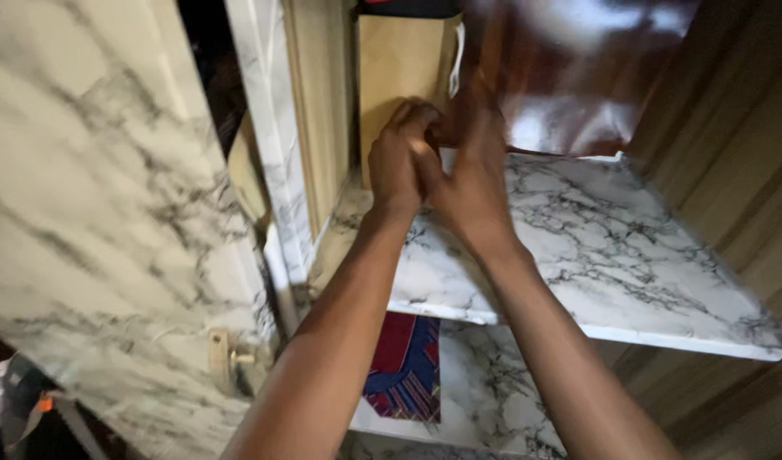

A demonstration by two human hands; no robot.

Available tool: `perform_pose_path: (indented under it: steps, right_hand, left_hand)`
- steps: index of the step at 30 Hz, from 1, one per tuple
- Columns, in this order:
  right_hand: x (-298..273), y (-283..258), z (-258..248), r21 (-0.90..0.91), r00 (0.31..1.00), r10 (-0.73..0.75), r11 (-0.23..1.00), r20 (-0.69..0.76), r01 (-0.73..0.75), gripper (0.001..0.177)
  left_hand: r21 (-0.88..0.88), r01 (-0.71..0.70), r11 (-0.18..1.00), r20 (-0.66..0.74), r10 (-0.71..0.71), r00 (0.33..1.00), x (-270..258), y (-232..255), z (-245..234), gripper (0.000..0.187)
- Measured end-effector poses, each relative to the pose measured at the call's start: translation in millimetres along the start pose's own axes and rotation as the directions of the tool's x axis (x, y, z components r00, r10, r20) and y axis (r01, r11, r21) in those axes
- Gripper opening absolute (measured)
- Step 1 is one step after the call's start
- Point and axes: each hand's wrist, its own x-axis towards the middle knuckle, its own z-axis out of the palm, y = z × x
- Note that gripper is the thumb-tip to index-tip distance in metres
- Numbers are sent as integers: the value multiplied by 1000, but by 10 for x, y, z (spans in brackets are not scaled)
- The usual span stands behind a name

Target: The person picks up various personal care items and accessories from a table by hand and places them onto shelves inside a cabinet.

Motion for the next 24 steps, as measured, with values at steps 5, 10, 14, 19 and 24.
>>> perform_pose_path:
  steps: [5,10,14,19,24]
  right_hand:
    - [-68,-18,-213,201,965,216,949,148,-243,79]
    - [665,466,71,-285,886,-429,883,-173,372,83]
    - [1343,851,408,-83,998,11,996,-56,-16,88]
    - [1981,1224,747,-237,980,165,962,115,-134,70]
    - [1974,1502,796,-331,936,239,932,257,-147,65]
  left_hand:
    - [47,46,998,-67,-43,997,-130,216,-109,12]
    - [203,1,979,64,-14,998,-155,241,-166,24]
    - [110,-103,989,93,93,991,-208,277,-183,41]
    - [97,-130,987,140,116,983,-211,233,-154,41]
    - [95,-158,983,77,151,986,-217,148,-112,38]
